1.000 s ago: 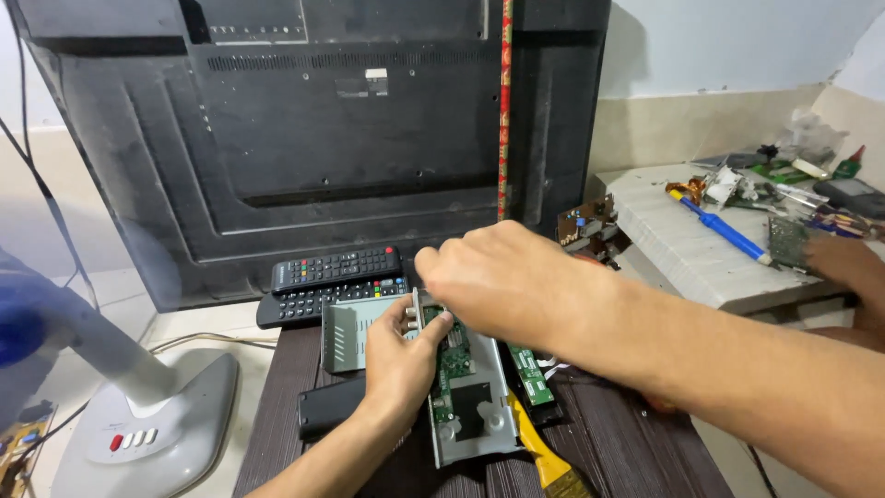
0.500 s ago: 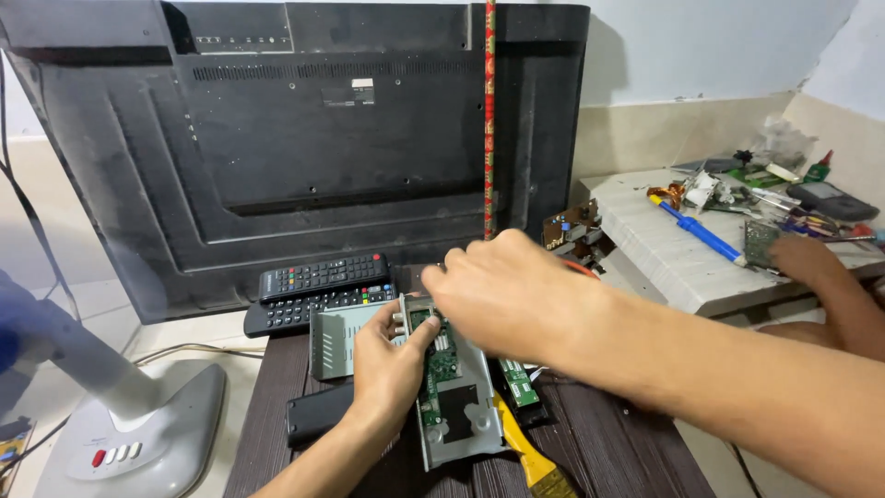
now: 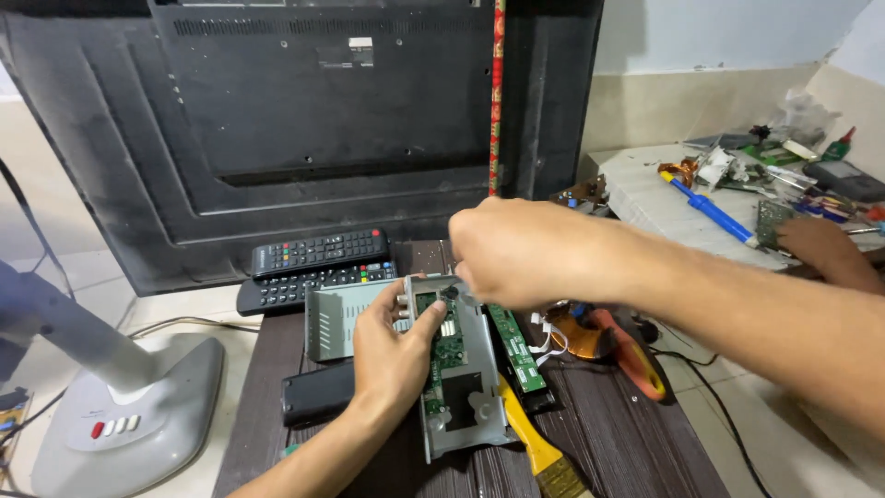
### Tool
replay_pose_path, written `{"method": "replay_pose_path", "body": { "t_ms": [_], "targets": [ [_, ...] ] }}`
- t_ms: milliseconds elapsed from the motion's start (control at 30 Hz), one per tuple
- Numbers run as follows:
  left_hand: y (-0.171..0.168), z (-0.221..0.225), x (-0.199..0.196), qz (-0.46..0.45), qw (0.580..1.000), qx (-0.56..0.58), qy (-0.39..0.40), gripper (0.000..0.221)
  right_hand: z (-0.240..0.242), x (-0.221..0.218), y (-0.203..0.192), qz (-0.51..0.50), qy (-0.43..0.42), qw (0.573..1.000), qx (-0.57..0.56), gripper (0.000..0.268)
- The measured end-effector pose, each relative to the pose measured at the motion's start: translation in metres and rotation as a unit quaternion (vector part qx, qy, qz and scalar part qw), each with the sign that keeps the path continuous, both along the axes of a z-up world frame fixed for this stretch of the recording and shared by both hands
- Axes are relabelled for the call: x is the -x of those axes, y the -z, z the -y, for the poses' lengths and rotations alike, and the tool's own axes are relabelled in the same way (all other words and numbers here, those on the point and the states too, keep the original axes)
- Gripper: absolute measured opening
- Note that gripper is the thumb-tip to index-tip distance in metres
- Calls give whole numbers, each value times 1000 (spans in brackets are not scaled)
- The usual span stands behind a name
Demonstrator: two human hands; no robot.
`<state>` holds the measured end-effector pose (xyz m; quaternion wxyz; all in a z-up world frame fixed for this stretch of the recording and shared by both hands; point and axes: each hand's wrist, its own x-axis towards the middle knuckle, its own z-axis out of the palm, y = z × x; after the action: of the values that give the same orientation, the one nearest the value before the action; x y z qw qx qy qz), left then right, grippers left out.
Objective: Disassembling and cleaning the internal components of a set-top box using a brush and screwdriver
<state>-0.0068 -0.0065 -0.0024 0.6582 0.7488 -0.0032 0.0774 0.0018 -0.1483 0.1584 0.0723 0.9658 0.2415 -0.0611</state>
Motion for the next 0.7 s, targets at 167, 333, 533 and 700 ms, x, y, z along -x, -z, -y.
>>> {"method": "replay_pose_path", "body": {
  "t_ms": [167,333,533,700],
  "targets": [
    [1,0,-3,-5,1000,15,3,41,10,-4,12,44,-41,997,50,24],
    [4,0,-2,20,1000,-1,-6,38,18,-9,22,205,-290,928,111,9],
    [4,0,-1,24,1000,4,-6,40,-16,6,-2,-32,93,995,-8,29],
    [1,0,-1,18,1000,1,-3,41,-28,10,-19,-54,107,993,1,34]
  ]
}}
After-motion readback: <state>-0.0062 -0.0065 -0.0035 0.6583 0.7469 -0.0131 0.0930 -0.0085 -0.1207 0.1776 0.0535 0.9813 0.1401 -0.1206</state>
